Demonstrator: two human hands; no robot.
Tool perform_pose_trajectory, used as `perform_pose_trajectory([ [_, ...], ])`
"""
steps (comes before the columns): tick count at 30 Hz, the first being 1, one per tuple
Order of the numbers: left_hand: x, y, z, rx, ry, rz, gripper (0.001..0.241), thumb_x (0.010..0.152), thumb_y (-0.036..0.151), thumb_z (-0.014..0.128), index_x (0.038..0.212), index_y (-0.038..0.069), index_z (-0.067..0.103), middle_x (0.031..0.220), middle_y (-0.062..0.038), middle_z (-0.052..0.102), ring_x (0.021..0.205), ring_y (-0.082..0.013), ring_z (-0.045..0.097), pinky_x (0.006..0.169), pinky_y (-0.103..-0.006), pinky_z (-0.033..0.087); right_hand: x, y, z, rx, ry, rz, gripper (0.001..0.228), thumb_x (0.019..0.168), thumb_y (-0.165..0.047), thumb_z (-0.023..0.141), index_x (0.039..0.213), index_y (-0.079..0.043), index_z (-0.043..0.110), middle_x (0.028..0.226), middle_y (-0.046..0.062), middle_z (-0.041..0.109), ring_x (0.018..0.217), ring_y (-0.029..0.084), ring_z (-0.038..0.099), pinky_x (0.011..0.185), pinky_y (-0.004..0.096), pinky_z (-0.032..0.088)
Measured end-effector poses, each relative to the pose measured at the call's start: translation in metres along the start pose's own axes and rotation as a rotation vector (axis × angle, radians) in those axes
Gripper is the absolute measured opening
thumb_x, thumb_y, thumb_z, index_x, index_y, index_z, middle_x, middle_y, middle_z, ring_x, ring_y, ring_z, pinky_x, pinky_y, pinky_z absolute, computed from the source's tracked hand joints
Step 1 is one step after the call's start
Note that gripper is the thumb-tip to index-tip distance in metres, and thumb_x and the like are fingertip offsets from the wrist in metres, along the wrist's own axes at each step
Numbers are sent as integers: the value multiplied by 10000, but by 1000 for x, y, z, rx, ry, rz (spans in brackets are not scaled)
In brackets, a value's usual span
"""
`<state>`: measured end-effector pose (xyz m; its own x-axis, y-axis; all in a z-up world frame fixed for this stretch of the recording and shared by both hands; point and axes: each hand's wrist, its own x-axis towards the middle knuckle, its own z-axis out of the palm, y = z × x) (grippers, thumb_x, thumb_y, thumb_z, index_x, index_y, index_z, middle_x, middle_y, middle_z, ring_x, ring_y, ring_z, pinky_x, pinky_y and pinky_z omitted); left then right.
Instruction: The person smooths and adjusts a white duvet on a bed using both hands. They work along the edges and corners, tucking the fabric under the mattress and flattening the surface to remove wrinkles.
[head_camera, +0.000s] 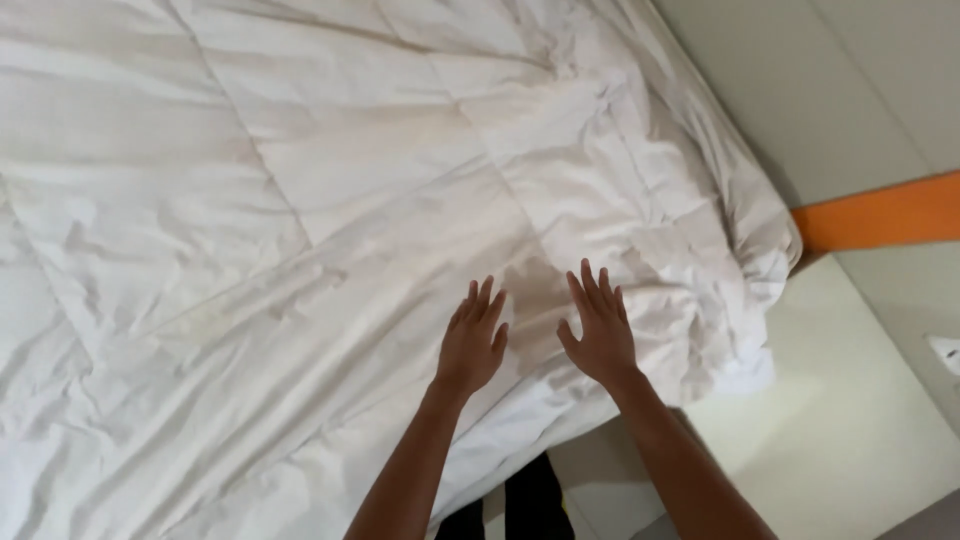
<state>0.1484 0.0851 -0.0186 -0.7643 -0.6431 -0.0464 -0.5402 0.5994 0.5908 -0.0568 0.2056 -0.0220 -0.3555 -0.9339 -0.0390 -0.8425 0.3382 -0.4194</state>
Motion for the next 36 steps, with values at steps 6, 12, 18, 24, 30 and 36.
perform_pose_trajectory([
  [6, -86, -10, 22, 32, -62, 52, 628, 958, 192, 683, 1518, 40, 445, 1675, -207, 293, 1553, -414, 257, 1224, -508, 302, -61, -35, 17, 10, -78, -28, 886, 841, -285, 694, 1614, -181, 273, 1730, 64, 127, 1592, 351, 123, 1263, 551, 159],
  [12, -145, -2, 32, 60, -136, -5, 1043, 763, 381, 865, 1585, 88, 295, 1690, -200, 167, 1566, -436, 120, 1245, -513, 183, -114, -44, 38, -90, -249, 3, 1055, 753, -260, 771, 1611, -223, 159, 1715, 76, 51, 1581, 352, 53, 1255, 537, 132],
  [18, -148, -7, 53, 40, -255, -110, 1243, 694, 491, 904, 1605, 105, 151, 1706, -167, 59, 1571, -427, 23, 1262, -545, 95, -132, -36, 66, -189, -222, 34, 1175, 726, -296, 831, 1628, -220, 81, 1723, 72, 35, 1589, 351, 63, 1271, 528, 145],
  [24, -146, -23, 81, 174, -176, -57, 1201, 709, 435, 886, 1614, 68, 187, 1702, -213, 99, 1570, -455, 66, 1253, -578, 120, -130, -29, 90, -117, -190, 84, 1105, 737, -280, 829, 1609, -255, 151, 1708, 69, 97, 1576, 341, 107, 1258, 549, 156],
  [30, -145, -18, 97, 99, -1, -17, 1068, 768, 390, 840, 1531, -55, 240, 1626, -304, 160, 1511, -536, 101, 1192, -674, 121, -132, -18, 115, -155, 0, -42, 919, 820, -136, 755, 1609, -216, 290, 1702, 127, 218, 1553, 414, 224, 1217, 602, 222],
  [36, -157, -28, 134, 406, 168, 57, 723, 858, 107, 662, 1526, -25, 418, 1625, -262, 343, 1528, -531, 243, 1230, -655, 213, -148, -16, 125, -214, 89, -38, 841, 840, -95, 749, 1592, -208, 390, 1686, 113, 334, 1548, 381, 284, 1236, 594, 251],
])
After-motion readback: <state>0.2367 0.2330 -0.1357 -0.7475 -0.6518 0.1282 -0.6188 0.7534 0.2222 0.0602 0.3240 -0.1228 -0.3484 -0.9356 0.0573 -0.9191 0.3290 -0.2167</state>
